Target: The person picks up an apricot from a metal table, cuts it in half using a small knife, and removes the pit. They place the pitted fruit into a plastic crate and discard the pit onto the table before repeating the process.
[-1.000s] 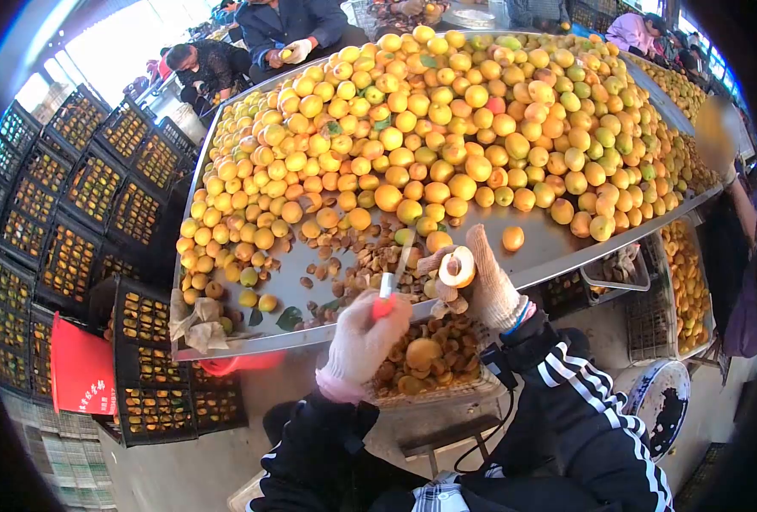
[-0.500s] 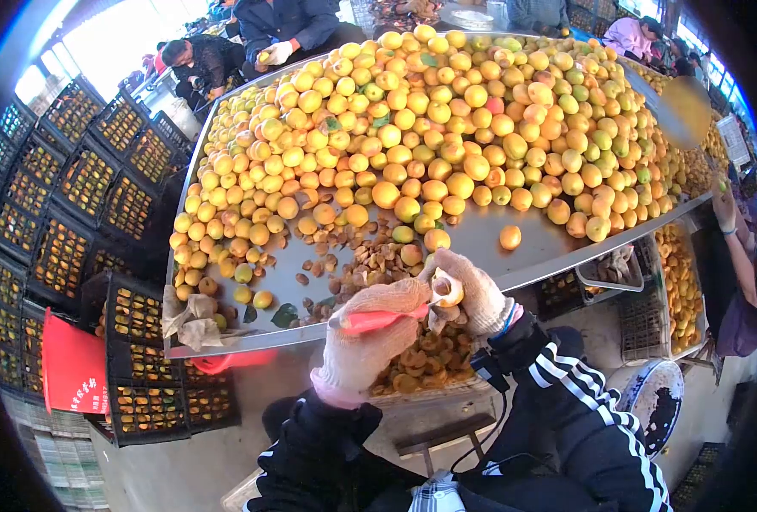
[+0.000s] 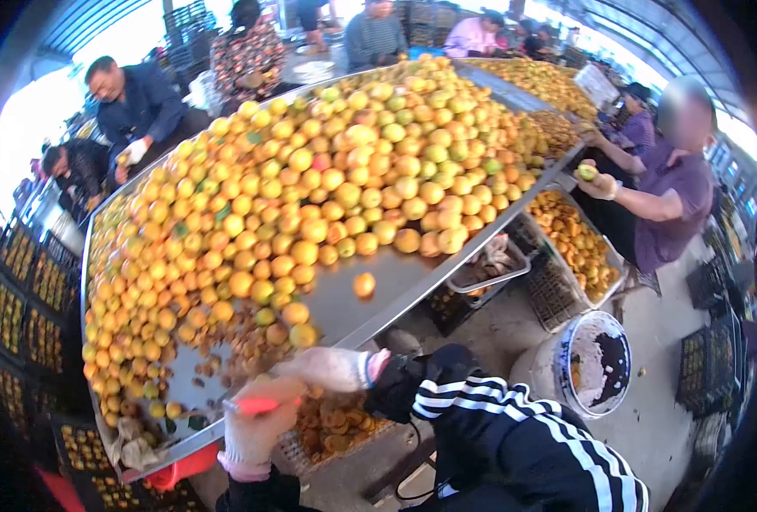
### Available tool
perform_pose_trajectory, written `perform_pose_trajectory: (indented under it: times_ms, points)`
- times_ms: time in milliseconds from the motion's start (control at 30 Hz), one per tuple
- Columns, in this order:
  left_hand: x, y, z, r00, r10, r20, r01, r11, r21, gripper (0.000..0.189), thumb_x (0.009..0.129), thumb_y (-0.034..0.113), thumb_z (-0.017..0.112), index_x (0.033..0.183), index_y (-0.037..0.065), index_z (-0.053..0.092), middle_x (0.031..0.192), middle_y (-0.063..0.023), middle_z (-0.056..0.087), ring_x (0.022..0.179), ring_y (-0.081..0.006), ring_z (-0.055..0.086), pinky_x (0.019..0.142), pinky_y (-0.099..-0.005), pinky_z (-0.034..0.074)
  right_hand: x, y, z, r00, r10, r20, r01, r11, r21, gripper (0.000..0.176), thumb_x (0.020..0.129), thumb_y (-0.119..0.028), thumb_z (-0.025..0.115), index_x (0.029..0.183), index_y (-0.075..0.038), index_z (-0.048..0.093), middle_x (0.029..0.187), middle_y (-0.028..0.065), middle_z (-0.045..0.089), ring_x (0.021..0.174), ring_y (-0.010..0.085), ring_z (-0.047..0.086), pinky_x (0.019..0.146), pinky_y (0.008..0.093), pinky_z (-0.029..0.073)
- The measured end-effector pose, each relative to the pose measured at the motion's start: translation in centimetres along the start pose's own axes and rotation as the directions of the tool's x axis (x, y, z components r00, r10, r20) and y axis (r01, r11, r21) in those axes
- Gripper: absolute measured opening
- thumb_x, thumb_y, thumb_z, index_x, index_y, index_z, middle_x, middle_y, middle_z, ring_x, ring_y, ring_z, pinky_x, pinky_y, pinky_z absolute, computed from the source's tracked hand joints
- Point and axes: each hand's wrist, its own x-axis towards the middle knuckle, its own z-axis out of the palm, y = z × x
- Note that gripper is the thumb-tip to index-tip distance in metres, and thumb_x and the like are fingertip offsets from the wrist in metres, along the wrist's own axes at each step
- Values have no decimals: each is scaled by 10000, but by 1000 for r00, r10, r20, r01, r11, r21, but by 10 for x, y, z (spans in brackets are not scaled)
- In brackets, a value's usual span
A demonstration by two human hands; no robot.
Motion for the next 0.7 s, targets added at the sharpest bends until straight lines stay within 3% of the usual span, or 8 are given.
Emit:
perform_pose_trajectory:
  times_ms: [33, 67, 100, 267, 333, 467, 533, 700]
  points:
    - [0, 6, 3, 999, 3, -42, -5, 999, -52, 144, 750, 2, 741, 893, 17, 738, 949, -93, 728, 876, -195, 669, 804, -323, 513, -2, 5, 2, 993, -68, -93, 69, 998, -1, 346, 1025, -279, 398, 1150, -3, 567, 925, 126, 658, 848, 260, 660, 777, 376, 531]
    - [0, 10, 5, 996, 1, -86, -10, 995, -102, 144, 743, 0, 745, 887, 13, 736, 943, -92, 724, 866, -186, 664, 792, -318, 513, 1, -8, -13, 940, 330, 87, -339, 872, 354, 404, 1028, -359, 390, 1096, -10, 580, 868, 103, 637, 789, 225, 639, 738, 355, 524]
    - [-1, 12, 4, 998, 13, -67, -21, 994, -106, 144, 743, 0, 745, 887, 13, 736, 943, -92, 724, 866, -186, 664, 792, -318, 513, 7, -28, -29, 729, 574, 373, -669, 480, 568, 473, 1031, -440, 382, 1042, -17, 594, 811, 80, 616, 730, 190, 618, 700, 335, 518]
    - [-5, -1, 6, 973, -56, -222, 21, 987, -158, 248, 731, -15, 757, 967, 6, 687, 903, -61, 694, 786, -135, 631, 683, -276, 498, 10, -51, -36, 669, 669, 323, -523, 115, 845, 541, 985, -559, 403, 872, -73, 611, 707, 16, 591, 587, 141, 576, 543, 277, 487]
    - [-4, 3, 17, 949, -89, -304, 6, 965, -264, 270, 723, -3, 771, 977, 4, 679, 876, -41, 671, 726, -126, 598, 608, -248, 468, 9, -38, -21, 652, 639, 409, -459, -97, 883, 525, 939, -620, 455, 859, -128, 620, 609, -45, 516, 435, 73, 426, 378, 231, 307]
    - [2, 7, 32, 931, 43, -364, -111, 979, -168, 140, 793, 99, 713, 905, 16, 700, 843, -28, 666, 736, -117, 583, 650, -283, 454, 7, -31, -7, 702, 615, 358, -393, -84, 916, 467, 951, -578, 451, 804, -150, 566, 569, -12, 499, 456, 127, 468, 426, 271, 392]
    - [8, 19, 37, 939, 26, -344, -105, 971, -213, 135, 804, 61, 695, 930, 12, 690, 855, -44, 672, 780, -143, 606, 705, -315, 472, 9, -34, -8, 743, 518, 424, -265, -353, 897, 443, 960, -555, 443, 785, -160, 537, 554, -25, 459, 431, 118, 397, 409, 268, 331]
    - [9, -15, 29, 930, 106, -352, -162, 978, -133, 239, 802, -14, 704, 1039, -8, 675, 974, -61, 674, 836, -142, 612, 723, -270, 480, 21, -32, 12, 721, 617, 317, -104, -356, 929, 439, 956, -559, 463, 834, -146, 548, 581, -22, 487, 418, 99, 409, 404, 247, 341]
